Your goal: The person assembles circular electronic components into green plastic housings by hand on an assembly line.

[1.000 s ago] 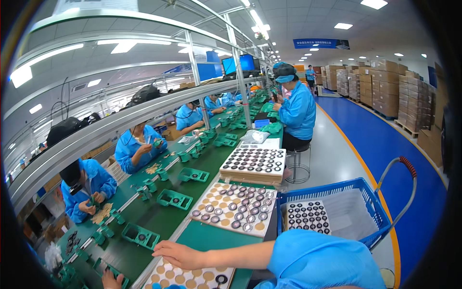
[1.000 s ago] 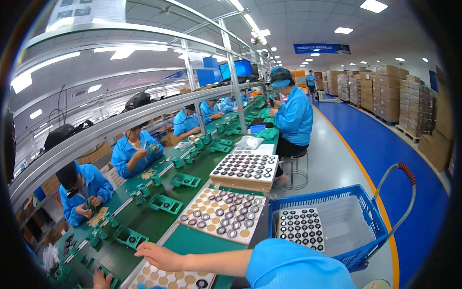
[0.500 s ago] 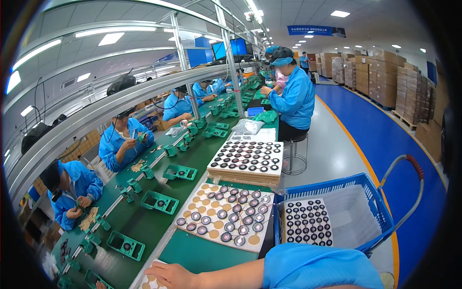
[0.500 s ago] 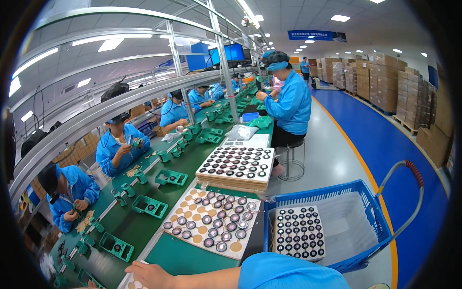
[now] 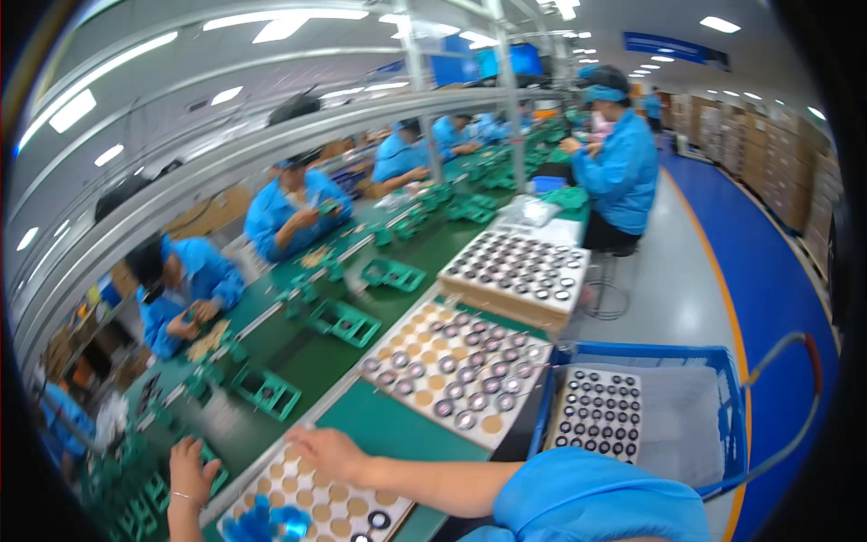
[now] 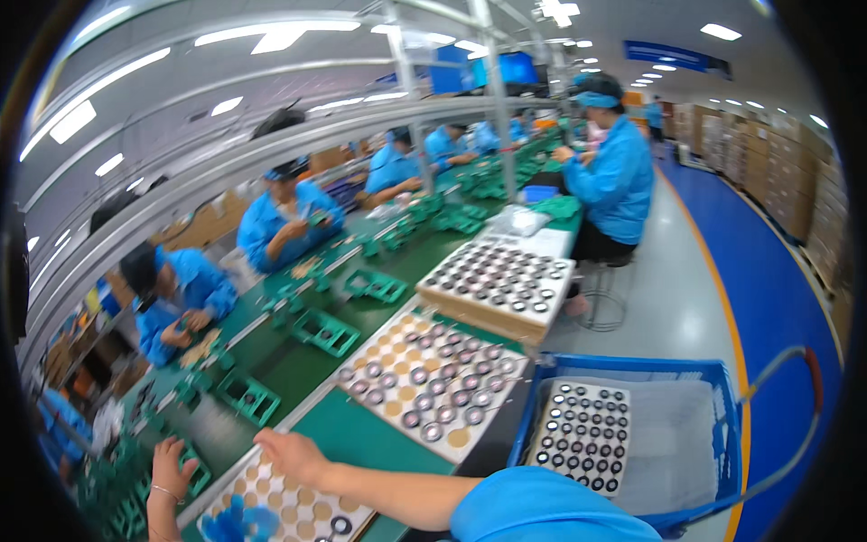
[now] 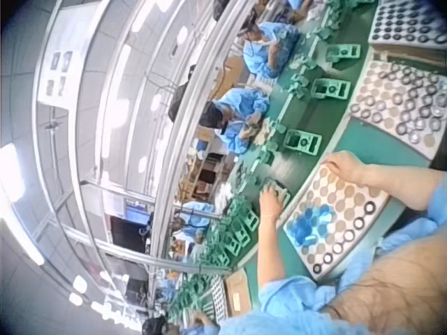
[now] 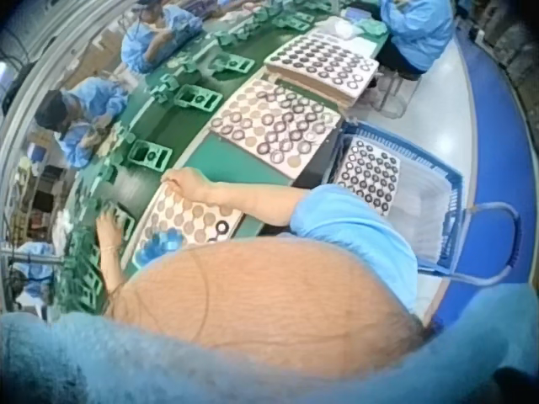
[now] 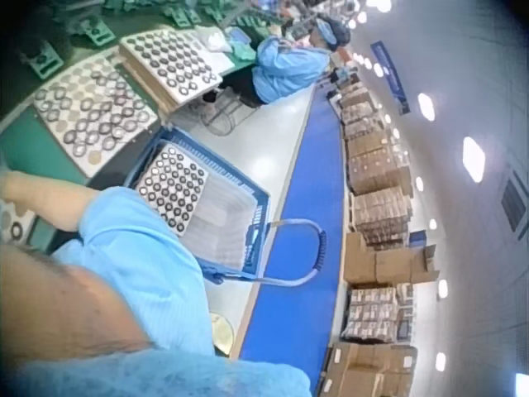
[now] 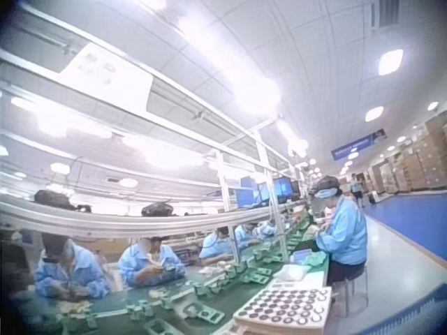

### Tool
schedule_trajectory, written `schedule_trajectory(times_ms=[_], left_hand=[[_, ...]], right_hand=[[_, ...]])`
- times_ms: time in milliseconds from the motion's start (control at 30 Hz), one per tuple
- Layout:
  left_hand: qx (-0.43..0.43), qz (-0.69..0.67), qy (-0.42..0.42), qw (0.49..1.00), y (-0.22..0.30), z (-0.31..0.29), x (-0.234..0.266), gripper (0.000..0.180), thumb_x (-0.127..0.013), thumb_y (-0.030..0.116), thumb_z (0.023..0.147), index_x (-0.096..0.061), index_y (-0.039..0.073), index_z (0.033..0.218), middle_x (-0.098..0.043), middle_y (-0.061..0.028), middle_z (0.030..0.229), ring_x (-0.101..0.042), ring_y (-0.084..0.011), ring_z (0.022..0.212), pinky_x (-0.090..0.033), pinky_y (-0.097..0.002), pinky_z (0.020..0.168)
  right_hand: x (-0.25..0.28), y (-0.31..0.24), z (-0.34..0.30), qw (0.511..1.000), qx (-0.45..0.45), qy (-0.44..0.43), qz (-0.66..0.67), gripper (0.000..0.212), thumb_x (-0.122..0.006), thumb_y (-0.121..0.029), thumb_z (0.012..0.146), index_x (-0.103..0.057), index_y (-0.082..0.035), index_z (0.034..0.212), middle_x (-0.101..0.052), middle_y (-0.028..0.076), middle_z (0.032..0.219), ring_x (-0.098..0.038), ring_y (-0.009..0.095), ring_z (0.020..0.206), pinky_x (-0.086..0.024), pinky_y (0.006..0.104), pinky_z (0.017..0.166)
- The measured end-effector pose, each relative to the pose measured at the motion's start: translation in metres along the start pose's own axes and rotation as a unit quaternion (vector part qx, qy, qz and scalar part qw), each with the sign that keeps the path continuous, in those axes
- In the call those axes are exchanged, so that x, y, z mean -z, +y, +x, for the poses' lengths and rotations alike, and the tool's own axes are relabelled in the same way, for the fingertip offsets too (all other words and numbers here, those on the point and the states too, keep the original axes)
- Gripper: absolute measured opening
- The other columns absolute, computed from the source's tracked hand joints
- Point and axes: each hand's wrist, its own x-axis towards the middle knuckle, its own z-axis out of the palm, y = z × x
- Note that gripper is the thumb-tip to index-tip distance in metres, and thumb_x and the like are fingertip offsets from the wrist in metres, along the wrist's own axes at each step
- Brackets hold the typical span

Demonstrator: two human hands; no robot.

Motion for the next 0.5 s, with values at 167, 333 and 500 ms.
schedule_trajectory(times_ms=[167, 333, 500], left_hand=[[-0.064, -0.112, -0.012, 0.992, 0.103, -0.058, 0.037, 0.033, -0.068, 0.02, 0.074, -0.06, 0.003, 0.101, -0.061, -0.0143, 0.098, -0.055, -0.0331, 0.093, -0.044, -0.0401, 0.082], [-0.055, -0.173, -0.042, 0.982, 0.127, -0.095, 0.002, 0.028, -0.066, 0.022, 0.078, -0.061, 0.004, 0.098, -0.062, -0.0128, 0.097, -0.056, -0.0307, 0.091, -0.046, -0.037, 0.078], [-0.029, -0.092, -0.015, 0.995, 0.124, -0.1, -0.001, 0.019, -0.066, 0.018, 0.075, -0.062, 0.005, 0.088, -0.061, -0.0095, 0.088, -0.055, -0.0292, 0.084, -0.045, -0.0372, 0.074]], right_hand=[[0.022, -0.003, 0.005, 0.998, -0.058, -0.007, -0.007, 0.017, -0.057, -0.017, 0.086, -0.061, -0.005, 0.098, -0.064, 0.015, 0.079, -0.062, 0.026, 0.067, -0.048, 0.033, 0.061], [0.02, -0.003, 0.009, 0.995, -0.045, -0.08, -0.022, 0.017, -0.055, -0.023, 0.086, -0.059, -0.007, 0.086, -0.06, 0.017, 0.069, -0.058, 0.036, 0.063, -0.046, 0.0405, 0.056], [0.014, -0.014, 0.002, 0.98, -0.045, -0.192, -0.03, 0.016, -0.057, -0.019, 0.086, -0.061, -0.004, 0.09, -0.06, 0.011, 0.07, -0.053, 0.017, 0.058, -0.043, 0.0296, 0.055]])
